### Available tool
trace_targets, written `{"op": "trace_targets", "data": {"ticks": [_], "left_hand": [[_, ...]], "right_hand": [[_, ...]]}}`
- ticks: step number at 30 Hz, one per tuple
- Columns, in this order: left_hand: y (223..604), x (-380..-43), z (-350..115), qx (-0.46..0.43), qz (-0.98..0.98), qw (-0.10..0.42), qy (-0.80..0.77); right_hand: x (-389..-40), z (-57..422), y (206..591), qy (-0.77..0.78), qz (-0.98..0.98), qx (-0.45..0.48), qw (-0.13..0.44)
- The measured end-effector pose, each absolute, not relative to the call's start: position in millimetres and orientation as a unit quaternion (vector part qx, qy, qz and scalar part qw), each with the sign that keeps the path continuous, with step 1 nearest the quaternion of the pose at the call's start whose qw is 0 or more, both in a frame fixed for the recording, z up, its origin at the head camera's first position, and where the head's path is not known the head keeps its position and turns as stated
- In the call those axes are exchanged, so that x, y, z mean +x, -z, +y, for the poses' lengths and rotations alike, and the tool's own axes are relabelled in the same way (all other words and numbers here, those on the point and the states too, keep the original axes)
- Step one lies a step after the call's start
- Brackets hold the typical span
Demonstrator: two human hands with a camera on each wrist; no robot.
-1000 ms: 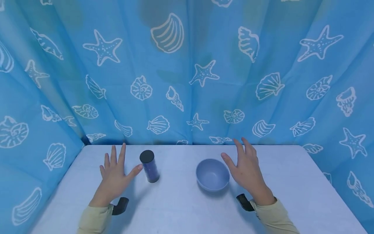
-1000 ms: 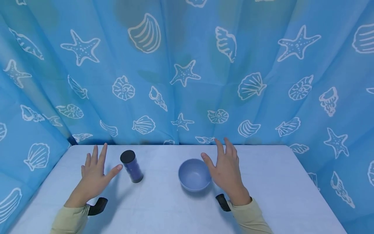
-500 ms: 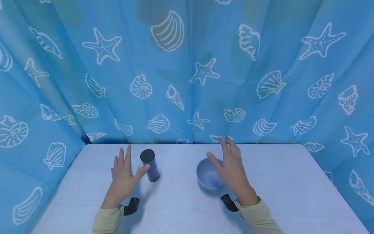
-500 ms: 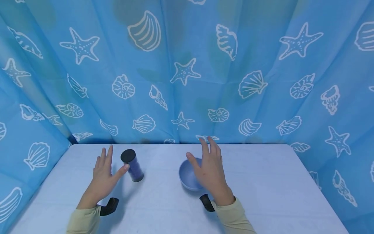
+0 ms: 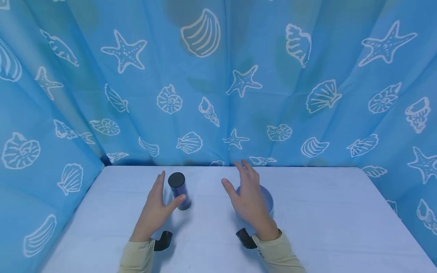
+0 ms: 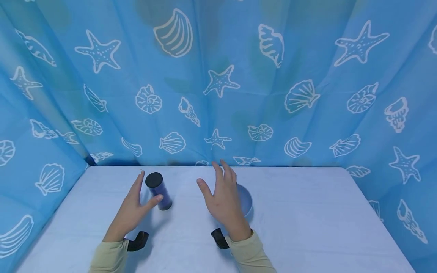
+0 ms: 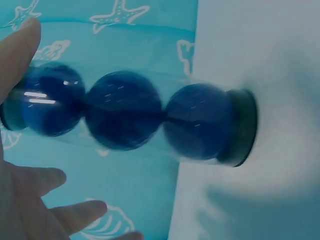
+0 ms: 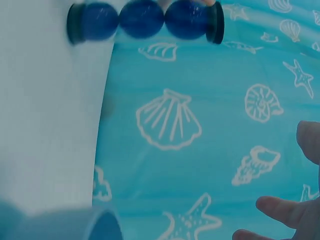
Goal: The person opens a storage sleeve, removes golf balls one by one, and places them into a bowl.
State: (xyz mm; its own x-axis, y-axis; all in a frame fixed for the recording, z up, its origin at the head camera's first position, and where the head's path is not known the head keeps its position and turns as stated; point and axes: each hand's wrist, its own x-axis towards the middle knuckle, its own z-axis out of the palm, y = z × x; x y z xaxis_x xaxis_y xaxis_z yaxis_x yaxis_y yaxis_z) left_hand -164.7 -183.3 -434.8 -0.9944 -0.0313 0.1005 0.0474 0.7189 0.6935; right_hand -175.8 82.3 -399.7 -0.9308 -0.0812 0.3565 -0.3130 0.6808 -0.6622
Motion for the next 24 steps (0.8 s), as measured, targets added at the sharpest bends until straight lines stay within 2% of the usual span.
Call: {"op": "trace_targets", "data": {"ticks": [15,24], "left_hand": [[450.1,-169.0,-169.1,-0.009,-0.909,0.047,0.415],[452.0,-169.0,-163.2,0.004,-0.899,0.075,0.431]], "right_hand": [[-171.0,42.7,399.7,-0.428,-0.881,0.141,0.141],[-167.6,24.3,404.4,-0.427,-0.886,0.133,0.121]]}}
